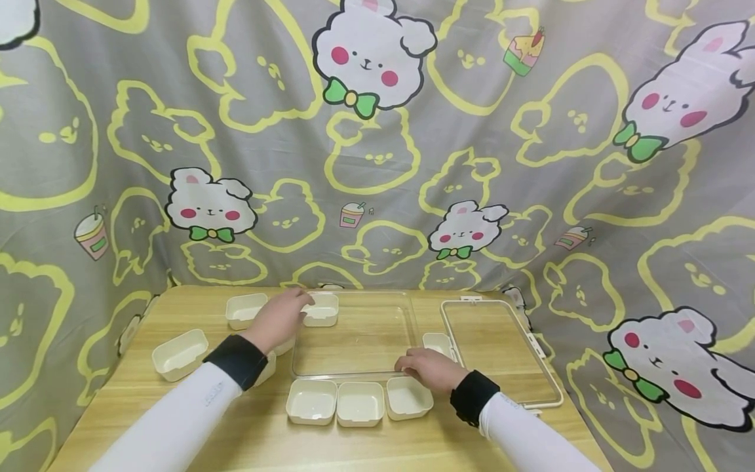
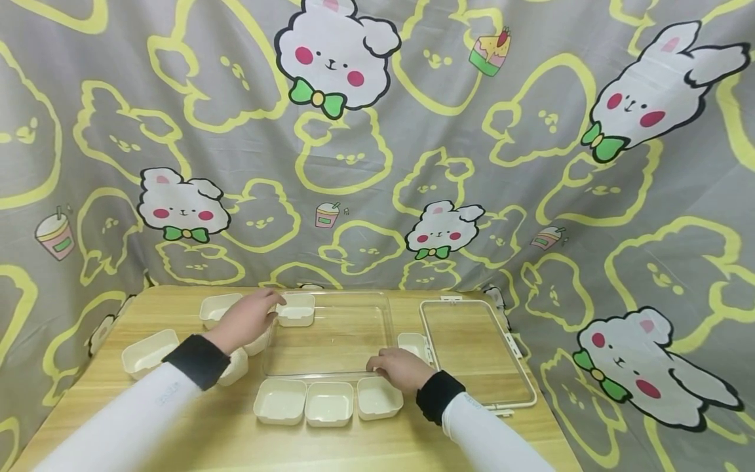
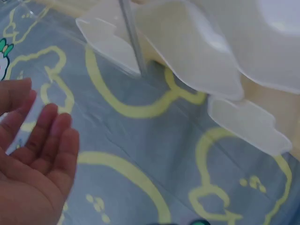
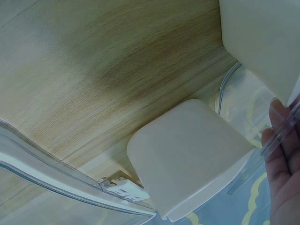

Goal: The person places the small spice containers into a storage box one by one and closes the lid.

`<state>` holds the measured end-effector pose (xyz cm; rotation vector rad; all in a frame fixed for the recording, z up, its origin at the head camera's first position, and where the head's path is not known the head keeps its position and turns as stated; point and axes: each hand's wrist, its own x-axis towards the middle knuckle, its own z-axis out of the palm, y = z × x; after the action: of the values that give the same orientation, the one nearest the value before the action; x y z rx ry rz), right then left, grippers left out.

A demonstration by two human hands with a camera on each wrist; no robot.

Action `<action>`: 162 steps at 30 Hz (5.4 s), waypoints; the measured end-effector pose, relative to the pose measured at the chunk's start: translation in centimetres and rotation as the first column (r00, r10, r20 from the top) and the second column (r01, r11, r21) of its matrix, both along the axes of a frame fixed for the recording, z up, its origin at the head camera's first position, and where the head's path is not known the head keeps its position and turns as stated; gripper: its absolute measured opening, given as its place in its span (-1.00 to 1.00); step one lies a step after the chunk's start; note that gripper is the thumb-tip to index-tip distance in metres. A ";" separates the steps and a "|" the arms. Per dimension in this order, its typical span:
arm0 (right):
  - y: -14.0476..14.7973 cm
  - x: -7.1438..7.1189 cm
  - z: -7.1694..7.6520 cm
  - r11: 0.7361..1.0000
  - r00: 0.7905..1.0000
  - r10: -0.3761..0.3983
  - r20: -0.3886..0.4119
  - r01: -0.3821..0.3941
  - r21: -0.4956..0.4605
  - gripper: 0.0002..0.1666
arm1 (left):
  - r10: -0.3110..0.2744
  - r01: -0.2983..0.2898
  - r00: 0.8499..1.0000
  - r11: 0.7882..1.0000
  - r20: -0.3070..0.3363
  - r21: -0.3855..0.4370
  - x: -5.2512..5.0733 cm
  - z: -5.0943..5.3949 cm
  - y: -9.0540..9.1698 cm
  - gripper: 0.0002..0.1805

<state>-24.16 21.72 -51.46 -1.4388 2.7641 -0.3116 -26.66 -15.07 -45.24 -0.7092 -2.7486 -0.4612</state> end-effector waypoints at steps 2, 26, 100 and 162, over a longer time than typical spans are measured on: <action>-0.1 0.0 0.0 1.000 1.000 -0.015 0.019 0.015 0.011 -0.80 | -0.028 0.028 0.999 1.000 -0.015 0.006 0.5 -0.1 -1.1 -0.73; 0.1 0.0 -0.3 0.999 0.998 -0.037 0.045 0.036 0.015 -0.79 | -0.099 0.106 0.991 0.992 0.095 -0.072 5.4 -4.2 -8.7 -0.62; 0.0 0.0 -0.5 0.999 0.998 -0.044 0.041 0.044 0.009 -0.77 | -0.220 0.212 0.974 0.968 -0.047 -0.136 6.6 -8.1 -10.9 -0.68; 0.1 0.0 -0.2 0.999 0.999 -0.029 0.037 0.029 -0.019 -0.76 | -0.273 0.269 0.962 0.953 -0.013 -0.140 0.9 -3.8 2.3 -0.74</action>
<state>-24.11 21.85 -51.61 -1.3841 2.7632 -0.3630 -25.76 -12.74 -49.01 -1.1273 -2.6821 -0.3131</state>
